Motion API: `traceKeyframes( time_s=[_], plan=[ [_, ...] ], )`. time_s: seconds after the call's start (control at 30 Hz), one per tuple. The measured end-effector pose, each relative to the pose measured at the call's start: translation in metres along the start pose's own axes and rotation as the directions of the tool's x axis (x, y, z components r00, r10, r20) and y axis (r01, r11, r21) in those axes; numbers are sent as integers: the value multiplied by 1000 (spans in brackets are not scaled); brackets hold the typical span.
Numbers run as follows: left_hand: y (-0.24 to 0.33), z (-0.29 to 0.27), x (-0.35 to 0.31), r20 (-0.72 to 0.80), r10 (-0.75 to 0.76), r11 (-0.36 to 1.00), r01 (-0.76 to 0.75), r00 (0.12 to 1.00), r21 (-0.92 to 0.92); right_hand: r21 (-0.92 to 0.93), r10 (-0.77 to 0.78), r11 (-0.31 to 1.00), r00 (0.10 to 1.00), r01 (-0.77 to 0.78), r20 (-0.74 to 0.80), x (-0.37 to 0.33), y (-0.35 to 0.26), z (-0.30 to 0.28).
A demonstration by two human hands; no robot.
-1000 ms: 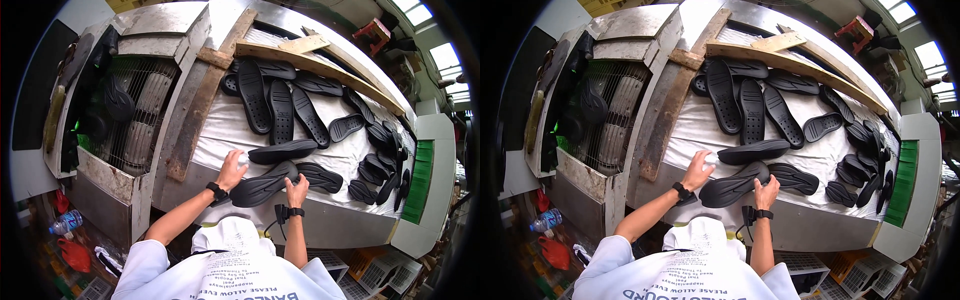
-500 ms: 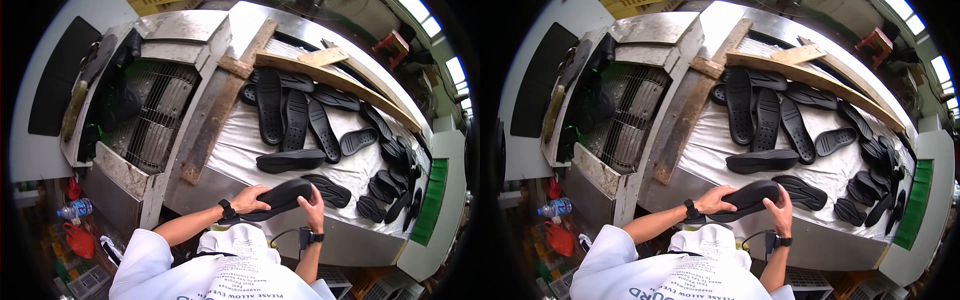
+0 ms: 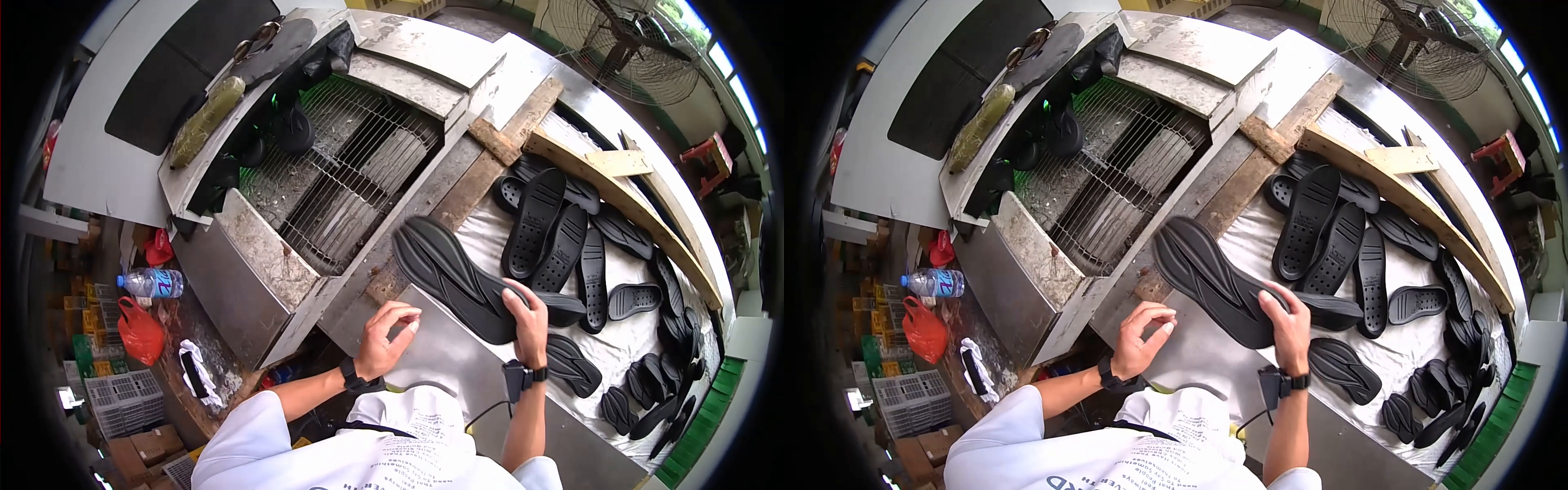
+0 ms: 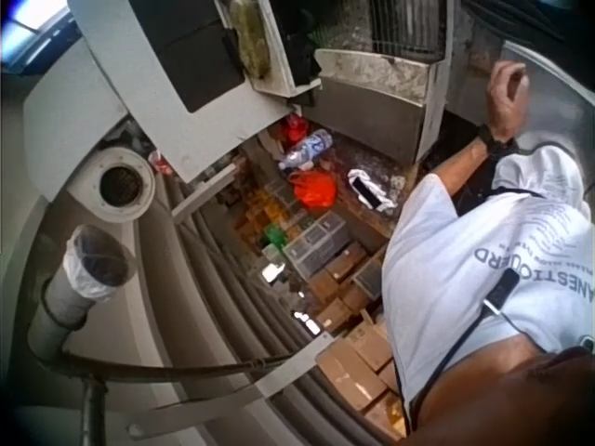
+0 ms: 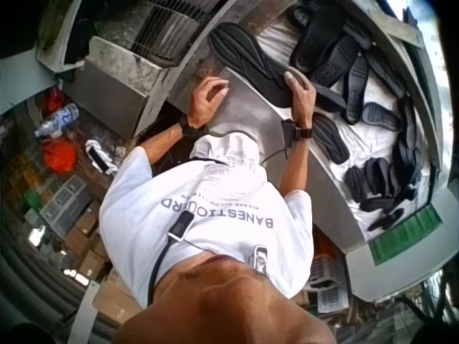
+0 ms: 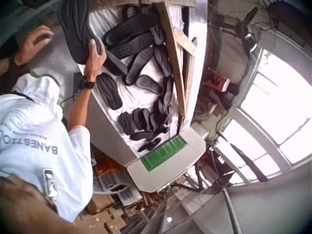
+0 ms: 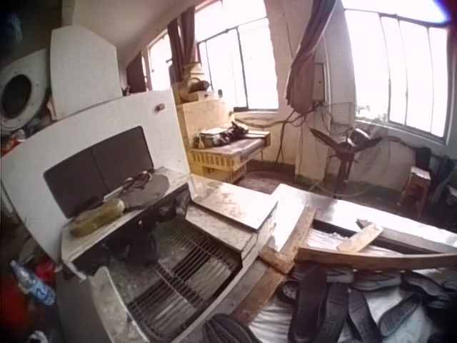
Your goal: Sort and place shoe soles onto a conveyor belt for heat treatment or manufacturing.
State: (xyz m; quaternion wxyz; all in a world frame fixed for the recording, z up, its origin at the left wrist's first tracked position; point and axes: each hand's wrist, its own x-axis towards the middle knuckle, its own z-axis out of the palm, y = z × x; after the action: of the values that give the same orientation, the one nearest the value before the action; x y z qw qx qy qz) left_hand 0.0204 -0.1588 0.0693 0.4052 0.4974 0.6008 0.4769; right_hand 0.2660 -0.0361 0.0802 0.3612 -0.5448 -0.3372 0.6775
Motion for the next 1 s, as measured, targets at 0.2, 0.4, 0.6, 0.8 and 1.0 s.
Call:
traceKeyframes(
  time_s=[0.2, 0.4, 0.6, 0.8, 1.0],
  plan=[
    [-72, -5, -45, 75, -287, 958, 285, 955, 32, 139, -115, 986, 981, 93, 159, 88, 33, 206],
    [-130, 16, -47, 101, -218, 975, 213, 971, 58, -475, -614, 698, 789, 536, -13, 127, 84, 273],
    [-102, 66, 13, 163, -224, 971, 235, 961, -45, -341, -352, 899, 917, 275, -189, 54, 86, 74],
    [-94, 166, 93, 179, 200, 925, -246, 963, 290, -234, -128, 972, 802, -15, -584, -77, 104, -117],
    [-102, 193, 125, 541, 14, 918, -225, 841, 327, -418, -221, 902, 716, -107, -662, -111, 119, -176]
  ],
)
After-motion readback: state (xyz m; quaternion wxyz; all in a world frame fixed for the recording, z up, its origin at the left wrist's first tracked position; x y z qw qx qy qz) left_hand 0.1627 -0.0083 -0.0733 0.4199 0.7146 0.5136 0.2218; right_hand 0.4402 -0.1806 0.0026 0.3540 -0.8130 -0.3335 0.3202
